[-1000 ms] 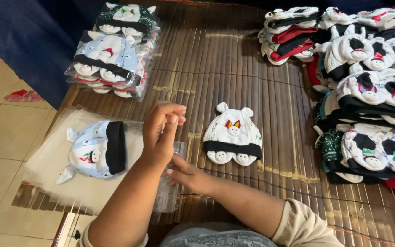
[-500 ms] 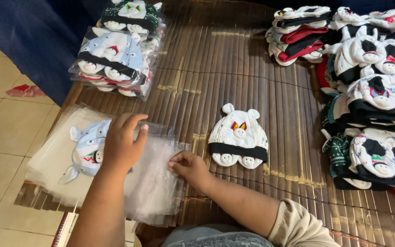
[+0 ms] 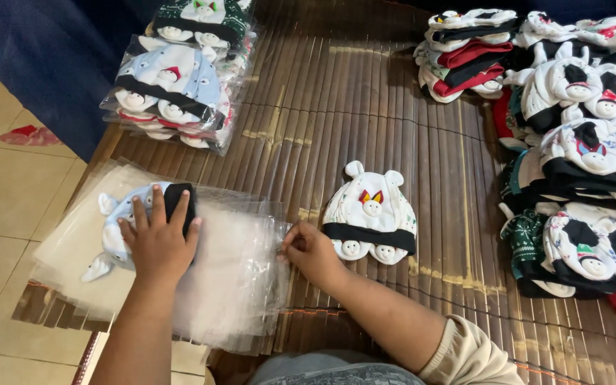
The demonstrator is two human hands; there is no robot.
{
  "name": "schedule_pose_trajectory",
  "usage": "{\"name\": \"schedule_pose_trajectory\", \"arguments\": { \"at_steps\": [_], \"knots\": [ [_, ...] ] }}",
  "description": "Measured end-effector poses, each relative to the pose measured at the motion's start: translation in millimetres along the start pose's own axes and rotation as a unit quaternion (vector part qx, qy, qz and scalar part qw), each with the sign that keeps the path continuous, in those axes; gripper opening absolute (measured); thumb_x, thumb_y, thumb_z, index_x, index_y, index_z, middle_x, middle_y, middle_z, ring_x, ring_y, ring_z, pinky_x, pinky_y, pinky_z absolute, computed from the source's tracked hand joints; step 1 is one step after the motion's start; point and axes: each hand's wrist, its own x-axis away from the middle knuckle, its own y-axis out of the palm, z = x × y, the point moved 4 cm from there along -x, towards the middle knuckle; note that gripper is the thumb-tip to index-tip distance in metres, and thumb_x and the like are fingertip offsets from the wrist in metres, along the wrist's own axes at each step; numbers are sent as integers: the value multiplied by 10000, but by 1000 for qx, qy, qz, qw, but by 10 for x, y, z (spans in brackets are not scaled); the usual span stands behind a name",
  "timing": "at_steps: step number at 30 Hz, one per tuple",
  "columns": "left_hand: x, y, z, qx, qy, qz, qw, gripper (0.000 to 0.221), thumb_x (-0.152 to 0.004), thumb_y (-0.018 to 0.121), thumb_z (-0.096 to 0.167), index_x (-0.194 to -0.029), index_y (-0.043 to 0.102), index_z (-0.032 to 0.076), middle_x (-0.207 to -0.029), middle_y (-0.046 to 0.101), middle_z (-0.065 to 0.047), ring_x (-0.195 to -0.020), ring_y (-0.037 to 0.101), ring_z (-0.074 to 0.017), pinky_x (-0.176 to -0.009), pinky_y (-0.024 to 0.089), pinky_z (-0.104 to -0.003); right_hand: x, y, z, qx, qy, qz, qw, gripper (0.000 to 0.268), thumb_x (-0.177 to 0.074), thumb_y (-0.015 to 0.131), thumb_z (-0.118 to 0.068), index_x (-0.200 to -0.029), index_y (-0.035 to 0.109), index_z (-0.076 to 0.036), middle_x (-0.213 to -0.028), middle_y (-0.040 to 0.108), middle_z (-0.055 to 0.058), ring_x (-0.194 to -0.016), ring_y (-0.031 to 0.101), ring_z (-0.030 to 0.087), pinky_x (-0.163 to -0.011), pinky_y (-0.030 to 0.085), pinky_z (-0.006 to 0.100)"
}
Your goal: Folding baby hats and placing them into individual plastic bags for packaging.
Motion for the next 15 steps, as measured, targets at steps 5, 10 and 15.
{"name": "schedule_pose_trajectory", "arguments": {
  "at_steps": [5,10,15],
  "knots": [
    [-92,-86,-151,33,20,-39,999,536,-1017,494,519,-1530,535,369,-1663,444,-144,-1509,392,-461,-1156,264,-718,-80,-365,-13,7,-23,26,999,133,-829,714,59,-930,671,-17,-880,684,127,-779,746,218,-702,629,322],
    [-65,-20,-242,45,47,-30,997,573,-988,504,511,-1550,493,397,-1653,442,-138,-1486,423,-449,-1156,279,-710,-104,-841,-40,9,-19,71,997,132,-821,694,50,-929,657,-17,-879,667,148,-781,730,226,-715,623,338],
    [-48,-43,-235,53,77,-27,995,615,-958,540,473,-1563,465,393,-1636,447,-135,-1458,456,-432,-1164,264,-731,-14,-1201,-88,66,-21,139,988,151,-831,664,59,-954,662,-28,-885,661,127,-752,713,195,-682,614,327]
  ]
}}
